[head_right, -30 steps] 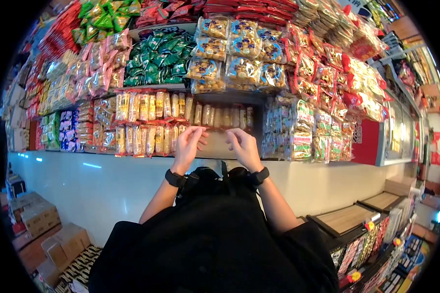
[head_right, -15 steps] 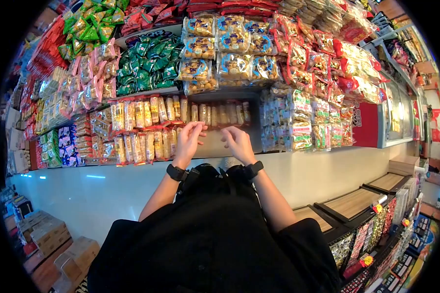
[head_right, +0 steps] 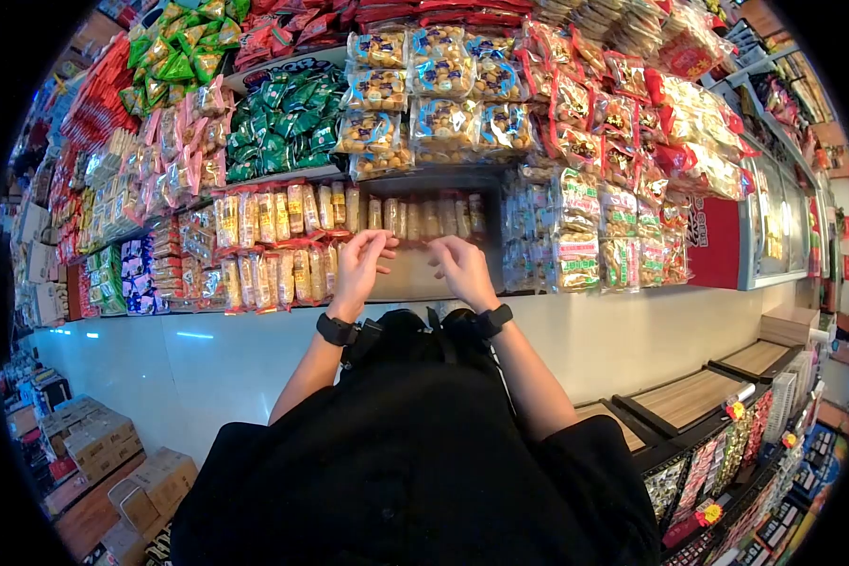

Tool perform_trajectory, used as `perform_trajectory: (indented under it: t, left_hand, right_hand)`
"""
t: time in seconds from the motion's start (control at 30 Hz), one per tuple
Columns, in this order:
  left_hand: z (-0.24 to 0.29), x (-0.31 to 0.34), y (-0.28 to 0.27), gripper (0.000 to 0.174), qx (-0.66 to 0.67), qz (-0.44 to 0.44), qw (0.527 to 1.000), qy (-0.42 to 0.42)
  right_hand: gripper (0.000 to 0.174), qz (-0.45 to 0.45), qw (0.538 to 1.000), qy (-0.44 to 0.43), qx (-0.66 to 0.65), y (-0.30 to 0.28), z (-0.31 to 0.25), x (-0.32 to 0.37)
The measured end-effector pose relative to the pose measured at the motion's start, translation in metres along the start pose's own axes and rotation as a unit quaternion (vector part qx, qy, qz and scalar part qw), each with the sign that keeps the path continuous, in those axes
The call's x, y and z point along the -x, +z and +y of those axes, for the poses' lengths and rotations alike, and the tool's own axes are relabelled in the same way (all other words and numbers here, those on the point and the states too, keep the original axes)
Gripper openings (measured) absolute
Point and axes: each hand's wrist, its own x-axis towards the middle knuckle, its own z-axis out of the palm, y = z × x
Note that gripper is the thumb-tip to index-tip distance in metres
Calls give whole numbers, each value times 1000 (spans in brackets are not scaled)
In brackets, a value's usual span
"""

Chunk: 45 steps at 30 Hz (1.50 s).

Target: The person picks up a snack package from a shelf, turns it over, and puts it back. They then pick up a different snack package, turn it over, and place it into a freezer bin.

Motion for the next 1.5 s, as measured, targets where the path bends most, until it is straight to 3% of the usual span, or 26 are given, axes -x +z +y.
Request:
perform_trajectory:
  t: [0.17, 0.2, 0.3, 0.37, 0.43, 0.47, 0.53, 0.57, 0.6, 0.7, 1.5]
  left_hand:
    - [27, 5, 0, 23, -3, 12, 998, 67]
    - [43, 10, -1, 22, 7, 17, 995, 100]
    - [116, 30, -8, 20, 3, 22, 971, 236]
    - [167, 45, -20, 35, -65, 6, 916, 397]
    - [216, 66, -44, 29, 139, -162, 910, 355]
    - [236, 94, -92, 19, 377, -333, 857, 115]
    - [272, 119, -89, 15, 406, -379, 811, 182]
    - [289, 129, -84, 15, 349, -408, 804, 255]
    - [299, 137, -79, 16, 285, -422, 800, 318]
    - [309, 146, -58, 19, 194, -460, 785, 368]
    - [288, 141, -42, 42, 67, -435, 756, 485]
  right_hand:
    - [23, 38, 997, -70, -10, -12, -13, 3]
    - [20, 41, 996, -71, -33, -18, -40, 10]
    - [20, 104, 975, -192, -25, -43, -135, 36]
    - [24, 136, 925, -352, -50, -64, -187, 57]
    - [25, 127, 876, -464, -42, -80, -219, 78]
    - [25, 107, 852, -511, -30, -85, -233, 87]
    - [25, 57, 821, -568, -2, -84, -251, 101]
    - [26, 32, 810, -585, 12, -81, -260, 105]
    - [26, 10, 802, -597, 24, -76, -267, 107]
    - [27, -28, 791, -610, 49, -70, -279, 112]
    - [33, -76, 777, -622, 54, -56, -260, 100]
